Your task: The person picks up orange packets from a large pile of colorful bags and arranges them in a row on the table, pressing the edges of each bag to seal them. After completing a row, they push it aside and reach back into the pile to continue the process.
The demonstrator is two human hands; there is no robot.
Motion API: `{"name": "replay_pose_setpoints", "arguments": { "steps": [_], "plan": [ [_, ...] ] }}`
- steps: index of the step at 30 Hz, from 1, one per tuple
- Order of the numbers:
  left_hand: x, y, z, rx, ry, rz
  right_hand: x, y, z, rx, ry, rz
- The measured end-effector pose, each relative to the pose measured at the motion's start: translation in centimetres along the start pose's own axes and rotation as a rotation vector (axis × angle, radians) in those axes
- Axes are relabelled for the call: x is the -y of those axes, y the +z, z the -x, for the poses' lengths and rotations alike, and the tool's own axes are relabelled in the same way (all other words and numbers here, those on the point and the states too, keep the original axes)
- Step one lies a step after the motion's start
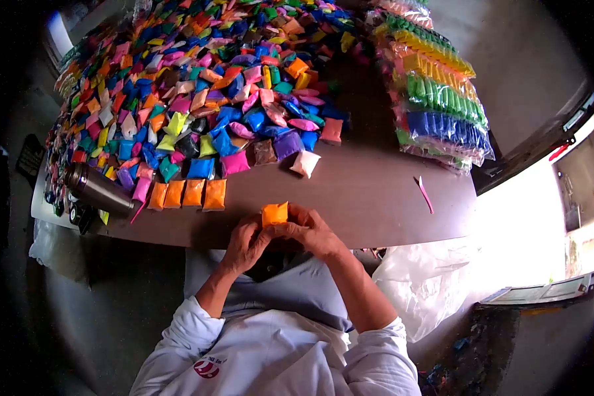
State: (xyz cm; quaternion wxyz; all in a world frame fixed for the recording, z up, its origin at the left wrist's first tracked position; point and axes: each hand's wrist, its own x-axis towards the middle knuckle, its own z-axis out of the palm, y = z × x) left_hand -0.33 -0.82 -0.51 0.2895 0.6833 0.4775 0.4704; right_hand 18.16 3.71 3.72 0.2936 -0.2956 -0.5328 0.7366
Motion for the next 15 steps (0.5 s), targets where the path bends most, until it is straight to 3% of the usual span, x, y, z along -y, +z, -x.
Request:
{"name": "replay_pose_setpoints", "arguments": {
  "steps": [4, 8, 15],
  "plan": [
    [-0.3, 0.0, -0.1, 0.055, 0.025, -0.096, -0.3, -0.1, -0.8, -0.062, -0.068, 0.067],
    [0.3, 0.1, 0.0, 0.08, 0.07, -0.181, -2.4, -0.7, -2.0, -0.007, -0.066, -0.087],
    [0.2, 0.5, 0.2, 0.012, 0.023, -0.172, -2.8, -0.8, -1.9, -0.069, -0.137, -0.095]
  ]
}}
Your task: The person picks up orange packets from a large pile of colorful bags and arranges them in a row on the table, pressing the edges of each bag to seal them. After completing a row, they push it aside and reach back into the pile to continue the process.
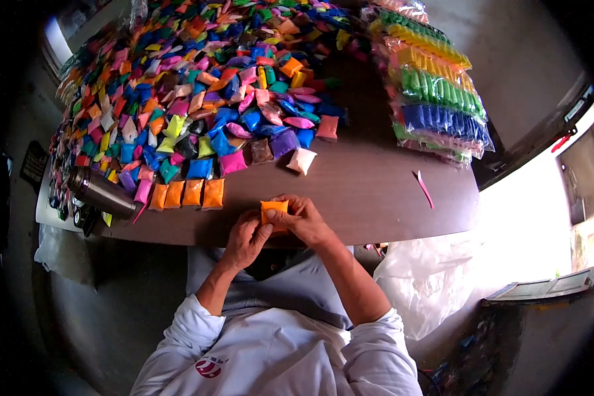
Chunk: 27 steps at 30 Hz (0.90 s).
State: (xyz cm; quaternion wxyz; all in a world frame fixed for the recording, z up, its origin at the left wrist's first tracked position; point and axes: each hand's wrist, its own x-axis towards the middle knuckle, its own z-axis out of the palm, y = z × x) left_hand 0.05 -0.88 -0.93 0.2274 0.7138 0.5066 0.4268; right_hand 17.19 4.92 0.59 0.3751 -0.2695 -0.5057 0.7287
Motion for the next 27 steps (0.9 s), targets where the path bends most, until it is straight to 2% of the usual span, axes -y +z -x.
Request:
{"name": "replay_pose_setpoints", "arguments": {
  "steps": [3, 7, 9, 13, 15, 21, 24, 25, 27],
  "plan": [
    [0.2, -0.1, 0.2, 0.004, -0.033, 0.012, 2.6, 0.6, 0.8, -0.006, -0.001, 0.134],
    [-0.4, -0.5, 0.1, 0.035, -0.058, 0.004, 0.2, -0.1, 0.8, 0.064, 0.007, 0.096],
    [-0.4, -0.5, 0.1, 0.04, -0.075, 0.019, -0.5, 0.2, 0.8, 0.0, -0.071, 0.072],
    [0.5, -0.2, 0.3, 0.018, -0.096, 0.01, 0.3, 0.7, 0.9, -0.03, -0.036, 0.027],
    [0.5, -0.2, 0.1, 0.028, -0.081, 0.036, 0.9, 0.6, 1.0, -0.075, 0.037, 0.143],
    [0.1, -0.4, 0.1, 0.074, -0.06, -0.008, -0.7, 0.2, 0.5, -0.1, -0.079, 0.072],
    [0.4, -0.2, 0.3, 0.059, -0.09, 0.002, -0.6, 0.4, 0.6, -0.149, -0.032, 0.087],
    [0.5, -0.2, 0.3, 0.055, -0.105, 0.02, -0.3, 0.4, 0.6, -0.15, -0.033, 0.086],
    [0.3, -0.3, 0.0, 0.059, -0.079, 0.025, 0.3, 0.2, 0.7, -0.015, 0.008, 0.158]
  ]
}}
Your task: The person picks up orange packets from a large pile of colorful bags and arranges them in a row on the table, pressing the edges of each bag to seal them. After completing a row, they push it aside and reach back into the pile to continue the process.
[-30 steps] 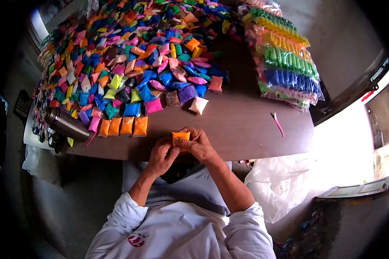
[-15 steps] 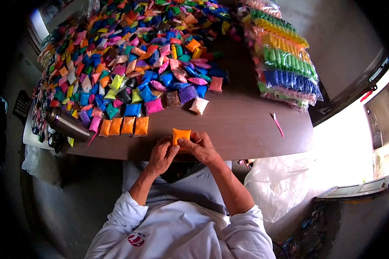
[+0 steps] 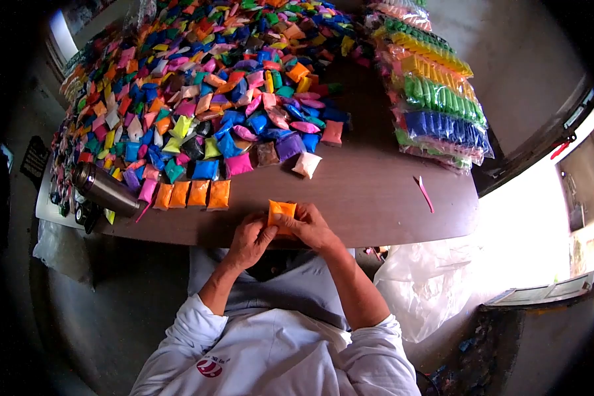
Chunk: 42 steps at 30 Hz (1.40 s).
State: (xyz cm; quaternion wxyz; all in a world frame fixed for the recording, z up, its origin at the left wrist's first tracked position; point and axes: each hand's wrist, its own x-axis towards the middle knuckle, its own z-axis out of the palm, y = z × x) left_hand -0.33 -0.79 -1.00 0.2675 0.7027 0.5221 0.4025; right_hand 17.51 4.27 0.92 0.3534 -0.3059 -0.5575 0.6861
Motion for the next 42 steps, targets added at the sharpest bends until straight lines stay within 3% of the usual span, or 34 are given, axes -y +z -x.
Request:
{"name": "replay_pose_setpoints", "arguments": {
  "steps": [7, 10, 13, 15, 16, 21, 28, 30, 31, 34, 36, 38, 42],
  "plan": [
    [-0.3, -0.2, 0.0, 0.014, 0.005, -0.035, -0.5, 0.0, -0.1, -0.01, -0.009, -0.017],
    [0.2, 0.0, 0.1, -0.008, -0.047, 0.047, 0.1, 0.0, 0.2, -0.08, 0.093, 0.073],
    [-0.1, -0.2, 0.1, -0.033, 0.007, 0.028, -0.5, -0.8, 0.0, -0.064, 0.063, -0.097],
    [-0.2, -0.3, 0.0, -0.014, 0.007, -0.017, -0.7, -1.9, -0.2, 0.182, 0.037, 0.089],
    [-0.2, -0.3, 0.0, 0.006, 0.005, -0.059, -0.5, -1.7, -0.2, 0.187, 0.035, 0.089],
    [-0.6, -0.2, -0.2, -0.044, 0.012, -0.005, -0.6, -0.8, 0.1, 0.006, 0.063, -0.034],
    [-0.7, -0.4, -0.1, -0.001, 0.008, 0.047, -0.2, -0.4, -0.6, -0.029, 0.102, -0.248],
    [-0.4, -0.3, -0.3, 0.011, 0.018, -0.001, 0.5, 0.1, -1.1, -0.217, 0.164, -0.225],
    [-0.5, -0.2, -0.3, -0.021, 0.06, 0.004, 1.0, 0.3, -1.4, -0.211, 0.168, -0.225],
    [-0.7, -0.1, -0.2, -0.049, 0.099, 0.006, 1.5, 0.6, -3.3, -0.242, 0.231, -0.002],
    [-0.6, -0.1, -0.3, -0.045, 0.106, 0.005, 0.1, 1.1, -5.3, -0.182, -0.125, 0.152],
    [-0.4, 0.0, -0.4, -0.045, 0.136, -0.023, 0.5, 1.2, -6.8, -0.155, -0.046, 0.287],
    [-0.4, -0.2, -0.4, -0.04, 0.146, -0.045, -1.8, 2.2, -10.1, -0.159, -0.161, 0.542]
  ]
}}
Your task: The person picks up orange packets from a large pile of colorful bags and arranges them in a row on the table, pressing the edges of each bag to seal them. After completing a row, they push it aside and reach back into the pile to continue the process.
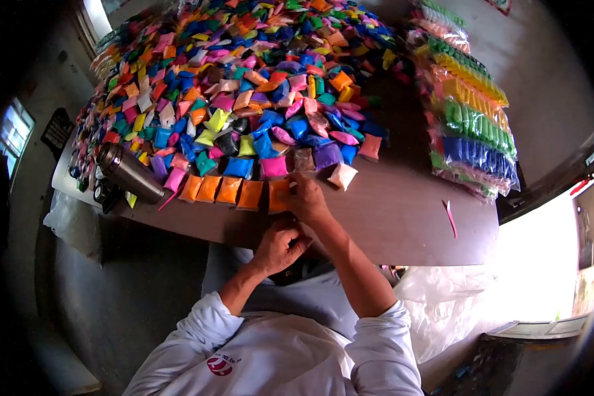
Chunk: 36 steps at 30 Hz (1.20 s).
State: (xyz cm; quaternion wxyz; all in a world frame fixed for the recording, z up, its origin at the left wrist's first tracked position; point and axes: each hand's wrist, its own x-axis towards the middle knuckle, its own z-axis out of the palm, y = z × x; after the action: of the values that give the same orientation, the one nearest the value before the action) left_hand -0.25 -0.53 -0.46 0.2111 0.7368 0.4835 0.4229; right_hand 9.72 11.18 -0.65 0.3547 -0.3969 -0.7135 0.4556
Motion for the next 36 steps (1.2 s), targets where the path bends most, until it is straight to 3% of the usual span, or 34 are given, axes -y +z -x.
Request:
{"name": "replay_pose_setpoints", "arguments": {
  "steps": [3, 8, 14, 17, 27, 36],
  "plan": [
    [-0.2, 0.0, 0.1, -0.012, -0.001, 0.025, 1.6, 0.8, -0.3, 0.028, 0.107, 0.152],
    [-0.7, -0.4, 0.0, 0.022, -0.032, 0.05, 0.5, 1.7, 0.2, -0.143, -0.074, 0.404],
    [-0.7, -0.3, 0.2, 0.001, -0.021, 0.051, 3.1, 1.2, 0.8, -0.093, 0.059, 0.336],
    [-1.0, -0.3, 0.0, -0.075, 0.017, 0.049, 1.0, 1.2, 0.5, -0.021, -0.134, 0.406],
    [-1.2, 0.0, -0.2, -0.098, 0.04, 0.087, 1.6, 1.3, -0.1, 0.089, -0.129, 0.481],
    [-0.4, 0.3, 0.1, -0.082, 0.044, 0.024, 2.2, 0.8, -0.2, 0.097, -0.098, 0.371]
  ]
}}
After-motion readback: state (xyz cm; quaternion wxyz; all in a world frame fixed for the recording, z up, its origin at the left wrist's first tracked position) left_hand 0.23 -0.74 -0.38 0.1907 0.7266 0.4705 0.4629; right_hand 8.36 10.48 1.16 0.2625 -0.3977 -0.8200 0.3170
